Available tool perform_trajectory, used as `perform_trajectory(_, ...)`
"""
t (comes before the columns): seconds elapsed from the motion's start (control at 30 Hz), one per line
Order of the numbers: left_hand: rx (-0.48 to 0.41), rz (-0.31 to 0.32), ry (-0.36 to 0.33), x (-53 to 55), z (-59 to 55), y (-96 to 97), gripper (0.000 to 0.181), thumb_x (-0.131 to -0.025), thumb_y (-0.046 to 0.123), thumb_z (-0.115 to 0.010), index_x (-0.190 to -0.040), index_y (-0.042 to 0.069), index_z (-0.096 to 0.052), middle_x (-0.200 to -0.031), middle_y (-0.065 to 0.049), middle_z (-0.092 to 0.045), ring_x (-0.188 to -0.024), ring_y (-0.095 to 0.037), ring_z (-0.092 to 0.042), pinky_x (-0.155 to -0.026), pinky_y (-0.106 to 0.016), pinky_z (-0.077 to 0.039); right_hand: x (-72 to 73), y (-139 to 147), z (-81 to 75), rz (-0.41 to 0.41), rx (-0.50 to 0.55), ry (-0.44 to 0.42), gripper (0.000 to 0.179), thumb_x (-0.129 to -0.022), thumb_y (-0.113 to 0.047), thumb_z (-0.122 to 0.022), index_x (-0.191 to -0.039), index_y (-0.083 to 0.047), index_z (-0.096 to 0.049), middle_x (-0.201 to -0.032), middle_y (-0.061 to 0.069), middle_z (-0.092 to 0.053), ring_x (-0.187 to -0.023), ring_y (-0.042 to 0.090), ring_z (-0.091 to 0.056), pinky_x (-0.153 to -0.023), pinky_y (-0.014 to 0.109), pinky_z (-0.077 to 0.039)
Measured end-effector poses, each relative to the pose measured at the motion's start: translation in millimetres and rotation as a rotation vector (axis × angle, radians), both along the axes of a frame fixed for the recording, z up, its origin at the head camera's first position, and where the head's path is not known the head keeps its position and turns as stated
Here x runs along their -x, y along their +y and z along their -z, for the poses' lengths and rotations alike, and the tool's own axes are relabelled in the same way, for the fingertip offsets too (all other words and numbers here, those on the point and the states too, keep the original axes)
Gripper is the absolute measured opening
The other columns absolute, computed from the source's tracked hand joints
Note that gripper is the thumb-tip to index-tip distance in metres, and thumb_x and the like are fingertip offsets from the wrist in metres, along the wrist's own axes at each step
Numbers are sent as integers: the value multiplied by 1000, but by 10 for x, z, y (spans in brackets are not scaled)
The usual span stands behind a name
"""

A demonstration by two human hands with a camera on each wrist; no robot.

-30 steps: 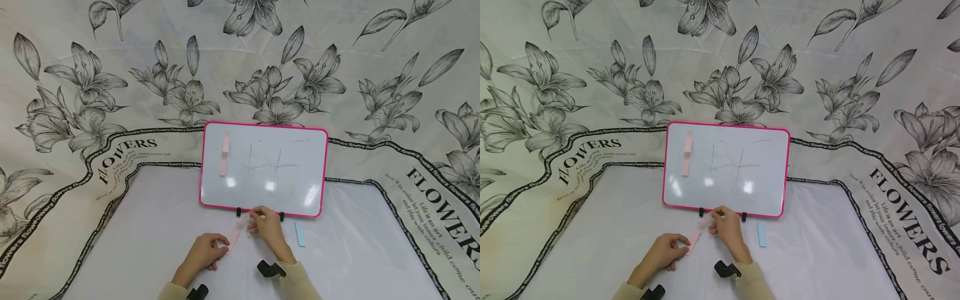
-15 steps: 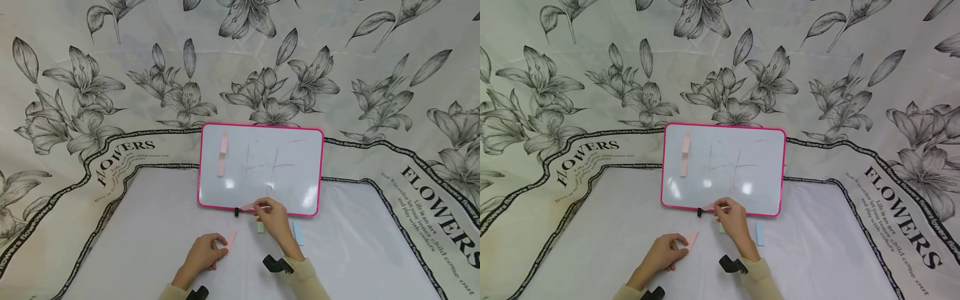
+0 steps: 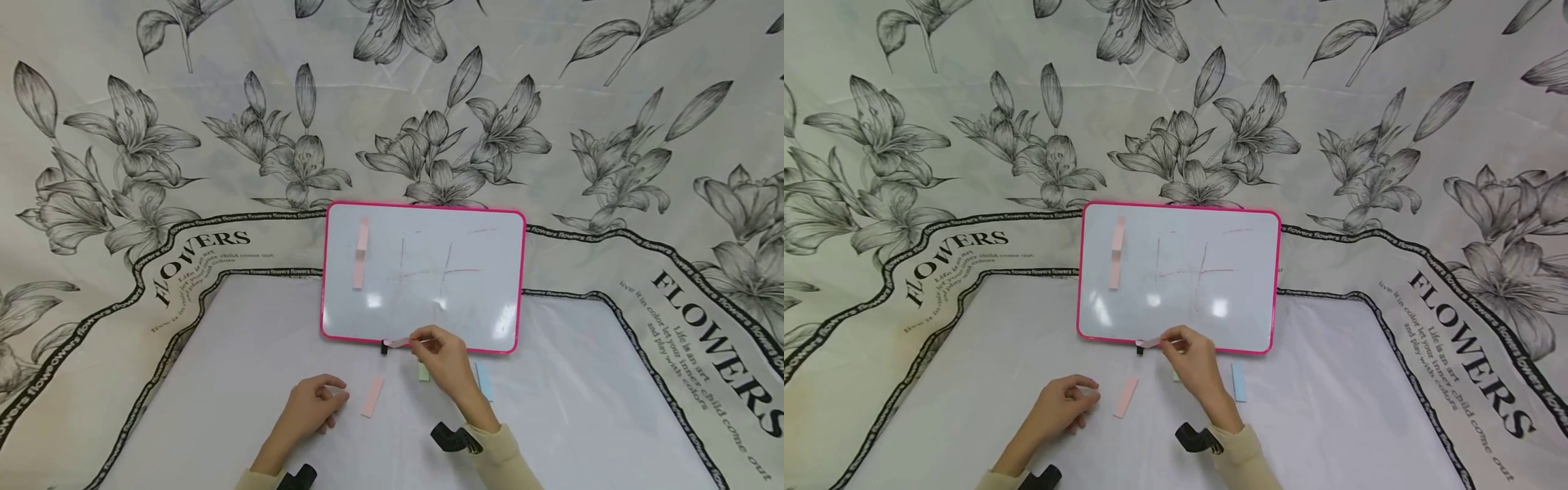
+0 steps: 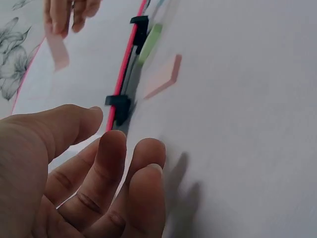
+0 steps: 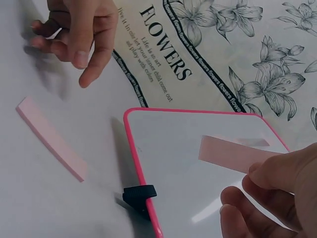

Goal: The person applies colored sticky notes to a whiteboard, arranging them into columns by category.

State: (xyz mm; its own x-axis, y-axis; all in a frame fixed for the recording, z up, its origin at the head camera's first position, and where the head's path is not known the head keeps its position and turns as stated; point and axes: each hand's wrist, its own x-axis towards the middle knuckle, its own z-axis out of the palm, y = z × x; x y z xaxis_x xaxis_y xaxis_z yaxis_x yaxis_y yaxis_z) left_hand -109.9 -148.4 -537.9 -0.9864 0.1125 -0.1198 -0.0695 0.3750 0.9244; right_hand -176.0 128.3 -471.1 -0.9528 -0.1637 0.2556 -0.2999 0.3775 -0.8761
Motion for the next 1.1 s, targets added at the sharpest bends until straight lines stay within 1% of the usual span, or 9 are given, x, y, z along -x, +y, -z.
perform_trajectory(0.17,12,-91,19,89,-123,-122,29,-93,24,-76,-114,4,-73,-70,-10,-69,-50,-19,-62,-46,-30,-53,-42,-27,-42,-27,-42,79,10,-93,-6,-75,-99,-13,-76,-97,0,-77,-85,15,-73,-74,23,-59)
perform_trajectory(0.3,3,-149,48,179,-257,-127,29,-92,25,-78,-114,7,-74,-79,-10,-72,-62,-23,-67,-51,-28,-54,-68,-49,-34,-45,-53,139,11,-91,-3,-76,-97,-13,-76,-95,-2,-77,-84,13,-73,-72,25,-60)
perform_trajectory(0.47,26,-163,158,260,-388,-42,30,-90,29,-80,-114,11,-75,-93,-2,-72,-80,-17,-69,-63,-26,-56,-98,-86,18,-77,-50,185,12,-90,-1,-76,-96,-12,-76,-94,-2,-77,-84,12,-73,-70,24,-60)
perform_trajectory(0.53,20,-158,185,278,-428,14,32,-90,30,-80,-115,11,-75,-97,-1,-72,-85,-14,-68,-66,-26,-56,-109,-104,39,-95,-44,219,13,-90,0,-76,-96,-12,-75,-94,-1,-77,-84,14,-73,-69,25,-60)
perform_trajectory(0.6,-6,-156,179,295,-462,79,34,-90,32,-80,-117,11,-74,-99,-2,-72,-87,-16,-68,-67,-27,-56,-116,-121,55,-113,-36,265,14,-89,1,-76,-97,-10,-75,-94,0,-77,-84,16,-74,-69,27,-61)
perform_trajectory(0.7,-57,-147,149,318,-492,179,39,-91,35,-79,-120,10,-73,-101,-3,-72,-88,-21,-71,-68,-28,-57,-121,-147,72,-137,-17,341,15,-89,4,-75,-98,-7,-75,-94,2,-77,-84,19,-75,-67,30,-62)
perform_trajectory(0.8,-88,-129,108,329,-497,273,37,-92,39,-77,-116,11,-74,-100,-5,-74,-86,-23,-73,-67,-28,-57,-126,-172,80,-142,-11,385,16,-88,7,-75,-97,-6,-75,-93,2,-77,-84,16,-74,-66,30,-62)
perform_trajectory(0.93,-101,-114,84,325,-462,354,27,-95,34,-74,-106,10,-74,-96,-8,-75,-81,-21,-73,-65,-28,-56,-137,-194,86,-146,-25,395,18,-87,7,-75,-96,-8,-74,-93,1,-76,-84,13,-73,-66,29,-62)
perform_trajectory(1.1,-98,-113,104,319,-418,395,22,-97,28,-72,-100,6,-73,-90,-7,-74,-77,-17,-71,-62,-27,-56,-157,-200,102,-158,-43,387,18,-86,6,-76,-97,-8,-74,-93,1,-76,-84,13,-73,-66,30,-62)
